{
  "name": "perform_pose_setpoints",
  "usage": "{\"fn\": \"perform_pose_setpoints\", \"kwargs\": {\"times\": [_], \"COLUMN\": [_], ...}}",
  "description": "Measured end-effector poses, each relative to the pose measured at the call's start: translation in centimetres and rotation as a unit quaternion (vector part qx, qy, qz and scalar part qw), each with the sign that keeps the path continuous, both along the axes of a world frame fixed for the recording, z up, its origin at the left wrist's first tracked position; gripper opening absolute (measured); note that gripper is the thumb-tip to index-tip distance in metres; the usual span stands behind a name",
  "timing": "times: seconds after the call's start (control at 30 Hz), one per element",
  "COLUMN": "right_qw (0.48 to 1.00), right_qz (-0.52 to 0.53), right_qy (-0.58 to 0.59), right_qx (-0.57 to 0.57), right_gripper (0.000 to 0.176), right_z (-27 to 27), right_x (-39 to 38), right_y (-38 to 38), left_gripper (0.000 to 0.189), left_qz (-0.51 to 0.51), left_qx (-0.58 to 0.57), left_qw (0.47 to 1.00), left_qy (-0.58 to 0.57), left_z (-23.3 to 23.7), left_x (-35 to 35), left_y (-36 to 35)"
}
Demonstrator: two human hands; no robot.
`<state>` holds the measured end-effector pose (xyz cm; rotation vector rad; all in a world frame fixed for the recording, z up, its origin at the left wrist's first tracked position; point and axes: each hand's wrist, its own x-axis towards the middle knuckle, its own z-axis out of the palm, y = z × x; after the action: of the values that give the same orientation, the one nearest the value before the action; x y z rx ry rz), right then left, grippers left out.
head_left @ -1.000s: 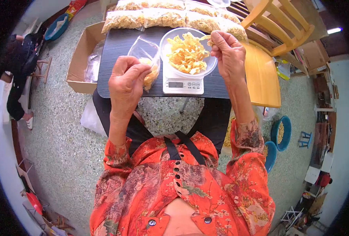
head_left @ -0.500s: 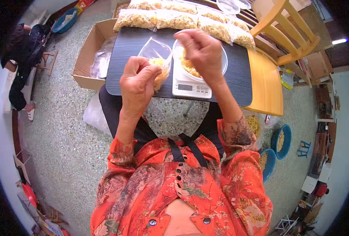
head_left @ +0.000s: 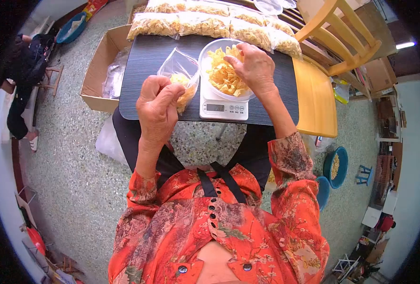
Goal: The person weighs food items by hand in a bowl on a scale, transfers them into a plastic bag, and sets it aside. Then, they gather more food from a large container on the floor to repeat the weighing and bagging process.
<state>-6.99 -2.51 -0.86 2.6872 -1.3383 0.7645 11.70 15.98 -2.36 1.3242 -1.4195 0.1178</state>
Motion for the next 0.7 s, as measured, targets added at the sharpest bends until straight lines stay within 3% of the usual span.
{"fn": "perform_pose_setpoints", "kwargs": {"times": [0.17,0.23,0.37,0.47,0.53,0.57,0.6,0.67,0.7], "right_qw": [0.999,0.999,0.998,0.994,0.980,0.966,0.967,0.840,0.778], "right_qz": [0.020,0.031,0.055,0.083,0.098,0.077,0.075,0.052,0.060], "right_qy": [-0.027,0.013,-0.004,-0.049,-0.172,-0.228,-0.227,-0.446,-0.516], "right_qx": [-0.031,0.004,0.004,-0.043,-0.010,0.094,0.092,0.305,0.354], "right_gripper": [0.039,0.025,0.018,0.010,0.014,0.015,0.015,0.017,0.015], "right_z": [-0.9,-0.8,-1.3,-1.2,0.1,0.8,1.0,1.4,1.2], "right_x": [0.3,0.2,0.1,-0.8,-1.4,-2.0,-2.3,-2.8,-3.0], "right_y": [-0.3,-0.5,-1.2,-1.4,-0.8,-0.4,-0.4,-0.4,-0.6], "left_gripper": [0.014,0.013,0.012,0.013,0.014,0.014,0.014,0.014,0.014], "left_qz": [0.002,0.005,0.008,0.004,0.005,0.003,0.003,0.002,0.001], "left_qx": [0.007,0.011,0.011,0.011,0.011,0.010,0.010,0.007,0.008], "left_qw": [1.000,1.000,1.000,1.000,1.000,1.000,1.000,1.000,1.000], "left_qy": [-0.007,-0.008,-0.007,-0.008,-0.013,-0.013,-0.011,-0.008,-0.002], "left_z": [0.3,0.3,0.6,0.7,0.7,0.7,0.5,0.6,0.7], "left_x": [-0.2,-0.2,-0.3,-0.4,-0.4,-0.4,-0.5,-0.7,-0.9], "left_y": [0.0,-0.1,-0.1,-0.2,-0.1,-0.1,-0.2,-0.3,-0.3]}}
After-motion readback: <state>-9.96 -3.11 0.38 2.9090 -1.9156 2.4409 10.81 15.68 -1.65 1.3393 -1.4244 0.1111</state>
